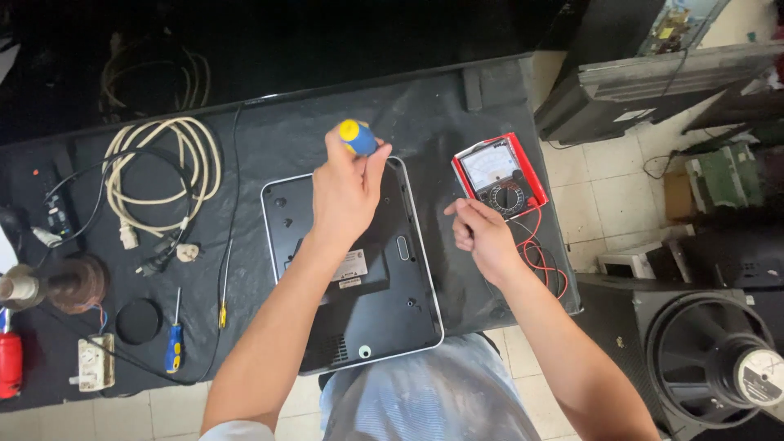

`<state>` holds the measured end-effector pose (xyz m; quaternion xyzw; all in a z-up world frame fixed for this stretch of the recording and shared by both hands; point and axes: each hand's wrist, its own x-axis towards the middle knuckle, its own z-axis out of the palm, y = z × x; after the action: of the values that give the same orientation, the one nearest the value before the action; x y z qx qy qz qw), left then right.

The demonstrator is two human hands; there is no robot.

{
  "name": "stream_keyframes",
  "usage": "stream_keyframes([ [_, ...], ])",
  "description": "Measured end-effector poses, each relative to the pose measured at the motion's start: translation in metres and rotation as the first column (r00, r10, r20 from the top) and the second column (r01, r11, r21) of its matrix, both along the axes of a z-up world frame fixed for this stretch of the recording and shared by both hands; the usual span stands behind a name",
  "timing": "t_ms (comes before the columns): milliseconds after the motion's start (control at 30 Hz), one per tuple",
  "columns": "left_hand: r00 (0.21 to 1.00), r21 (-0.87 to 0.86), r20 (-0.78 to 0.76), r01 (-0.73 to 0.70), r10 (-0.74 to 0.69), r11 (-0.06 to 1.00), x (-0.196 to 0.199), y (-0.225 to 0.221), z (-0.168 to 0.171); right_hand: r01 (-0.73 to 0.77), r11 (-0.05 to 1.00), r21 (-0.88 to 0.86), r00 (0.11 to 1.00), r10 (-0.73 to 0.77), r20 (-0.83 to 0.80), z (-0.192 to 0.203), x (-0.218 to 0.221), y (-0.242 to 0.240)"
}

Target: Disassembling an electronic device by removing screws and the back cover, then cleaning internal components with a cloth.

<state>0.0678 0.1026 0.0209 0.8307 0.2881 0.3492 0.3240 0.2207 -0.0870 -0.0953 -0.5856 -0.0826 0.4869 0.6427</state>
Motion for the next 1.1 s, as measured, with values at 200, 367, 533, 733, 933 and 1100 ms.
stream_keyframes([
  [200,0.983,0.069,-0.178,0.048,-0.035,0.996,0.028,0.024,-0.038,0.132,0.99,0.058,0.927,-0.102,-0.361,-0.007,0.009,-0.011],
  [367,0.965,0.046,-0.245,0.107,-0.093,0.993,0.032,0.03,-0.057,0.193,0.98,0.053,0.912,-0.159,-0.379,0.008,0.008,-0.007],
  [533,0.932,0.01,-0.325,0.171,-0.159,0.985,0.031,0.034,-0.064,0.095,0.995,0.038,0.995,-0.095,-0.011,0.069,-0.001,0.028],
  [733,0.844,-0.04,-0.439,0.326,-0.31,0.945,0.033,0.053,-0.065,0.198,0.919,-0.34,0.08,0.331,0.94,0.132,-0.005,0.093],
  [933,0.802,-0.068,-0.475,0.376,-0.362,0.924,0.043,0.065,-0.1,0.136,0.796,-0.59,-0.284,0.601,0.747,0.143,0.015,0.143],
  [1100,0.878,0.009,-0.467,0.126,-0.108,0.992,0.045,0.058,-0.107,0.004,0.717,-0.697,-0.433,0.629,0.645,0.136,0.032,0.149],
])
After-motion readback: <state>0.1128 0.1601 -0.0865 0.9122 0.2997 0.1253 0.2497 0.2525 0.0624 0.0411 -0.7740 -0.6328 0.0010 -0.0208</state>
